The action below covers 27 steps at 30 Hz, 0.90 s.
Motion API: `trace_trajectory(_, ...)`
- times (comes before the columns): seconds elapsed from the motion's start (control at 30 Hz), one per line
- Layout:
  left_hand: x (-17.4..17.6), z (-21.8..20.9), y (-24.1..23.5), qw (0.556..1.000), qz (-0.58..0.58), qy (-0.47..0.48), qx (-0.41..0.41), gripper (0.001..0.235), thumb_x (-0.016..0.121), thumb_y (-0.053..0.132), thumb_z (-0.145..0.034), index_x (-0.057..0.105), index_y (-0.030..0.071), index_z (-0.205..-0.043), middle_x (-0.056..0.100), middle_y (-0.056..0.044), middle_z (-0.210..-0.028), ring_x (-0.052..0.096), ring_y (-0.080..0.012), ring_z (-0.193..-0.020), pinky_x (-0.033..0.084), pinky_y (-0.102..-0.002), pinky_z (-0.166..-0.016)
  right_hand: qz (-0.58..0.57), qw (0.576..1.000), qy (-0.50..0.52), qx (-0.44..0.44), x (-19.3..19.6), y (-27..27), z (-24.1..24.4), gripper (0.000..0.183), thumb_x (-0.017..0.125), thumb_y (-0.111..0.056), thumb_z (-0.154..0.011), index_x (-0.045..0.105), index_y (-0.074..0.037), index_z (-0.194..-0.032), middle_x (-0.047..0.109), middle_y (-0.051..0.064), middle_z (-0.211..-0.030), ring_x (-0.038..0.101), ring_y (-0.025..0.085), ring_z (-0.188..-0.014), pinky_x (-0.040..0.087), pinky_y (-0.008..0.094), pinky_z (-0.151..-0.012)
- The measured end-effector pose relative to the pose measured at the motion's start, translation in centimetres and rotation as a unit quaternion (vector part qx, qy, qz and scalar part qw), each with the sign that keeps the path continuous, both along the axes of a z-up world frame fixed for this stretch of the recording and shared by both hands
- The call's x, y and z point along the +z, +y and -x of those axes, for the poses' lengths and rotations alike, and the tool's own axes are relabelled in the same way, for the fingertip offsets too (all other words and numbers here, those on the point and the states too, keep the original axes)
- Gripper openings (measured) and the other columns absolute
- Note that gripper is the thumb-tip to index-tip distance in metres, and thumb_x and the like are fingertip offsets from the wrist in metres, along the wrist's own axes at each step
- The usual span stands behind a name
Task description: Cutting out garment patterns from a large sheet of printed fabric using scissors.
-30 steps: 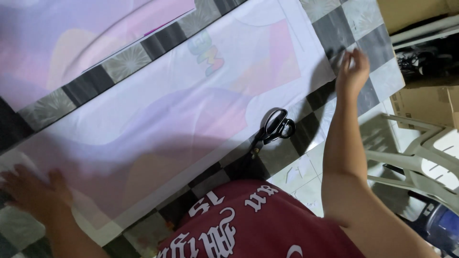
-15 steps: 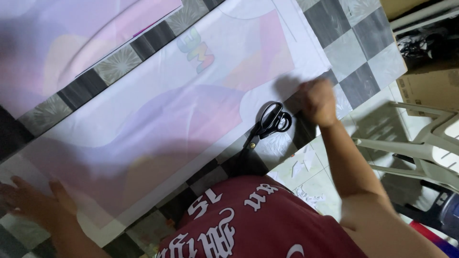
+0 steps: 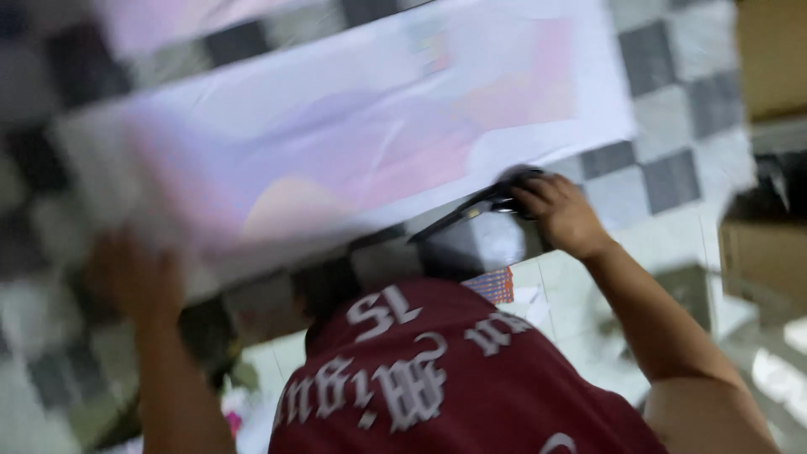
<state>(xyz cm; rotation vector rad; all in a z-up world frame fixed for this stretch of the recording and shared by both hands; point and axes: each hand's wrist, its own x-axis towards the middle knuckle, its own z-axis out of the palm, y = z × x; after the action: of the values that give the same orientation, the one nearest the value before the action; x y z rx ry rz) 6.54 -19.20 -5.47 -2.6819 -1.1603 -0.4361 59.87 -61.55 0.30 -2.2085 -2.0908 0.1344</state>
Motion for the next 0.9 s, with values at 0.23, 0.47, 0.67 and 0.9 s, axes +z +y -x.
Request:
trace_trajectory(0.23,0.5,2.0,-3.5,0.978,0.170,-0.021,0.116,0.061,0.059,0.027,-0.091,0.037,0.007,-0.145,0.032,-0.022,-0.149,0.021,-0.0374,-0.139,0.016,-0.073,-0.098,0.033,0.999,-0.030,-0.008,-0.9,-2.3,0.9,0.052,0.060,-0.010,-0.071,0.060,-0.009,-0.123,0.060,0.016,-0.122,0.057,0.039,-0.103,0.045,0.044,-0.093)
trace_trajectory(0.47,2.2,5.0,-2.7,0.980,0.186,-0.073,0.024,0.052,0.053,0.023,-0.093,0.043,0.005,-0.140,0.034,-0.019,-0.148,0.027,-0.0405,-0.137,0.021,-0.067,-0.102,0.130,0.983,-0.015,-0.131,1.7,-6.7,5.5,0.050,0.055,0.000,-0.068,0.060,-0.004,-0.118,0.067,0.018,-0.107,0.063,0.037,-0.094,0.054,0.044,-0.074)
trace_trajectory(0.67,3.4,7.2,-0.5,0.949,0.163,-0.146,-0.225,0.024,0.065,0.021,-0.089,0.066,0.009,-0.110,0.055,-0.011,-0.131,0.047,-0.0299,-0.125,0.033,-0.052,-0.103,0.182,0.884,0.296,-0.314,1.8,-9.7,14.7,0.057,0.068,0.002,-0.074,0.049,0.005,-0.128,0.067,0.019,-0.103,0.068,0.028,-0.082,0.058,0.037,-0.069)
trace_trajectory(0.9,0.0,7.2,1.3,0.935,0.153,-0.196,-0.254,0.011,0.075,0.017,-0.076,0.066,0.021,-0.081,0.063,0.007,-0.109,0.058,-0.0190,-0.105,0.046,-0.036,-0.087,0.183,0.715,0.596,-0.315,-0.6,-0.7,32.1,0.069,0.078,-0.027,-0.068,0.050,0.003,-0.123,0.063,0.026,-0.099,0.063,0.037,-0.094,0.047,0.055,-0.084)
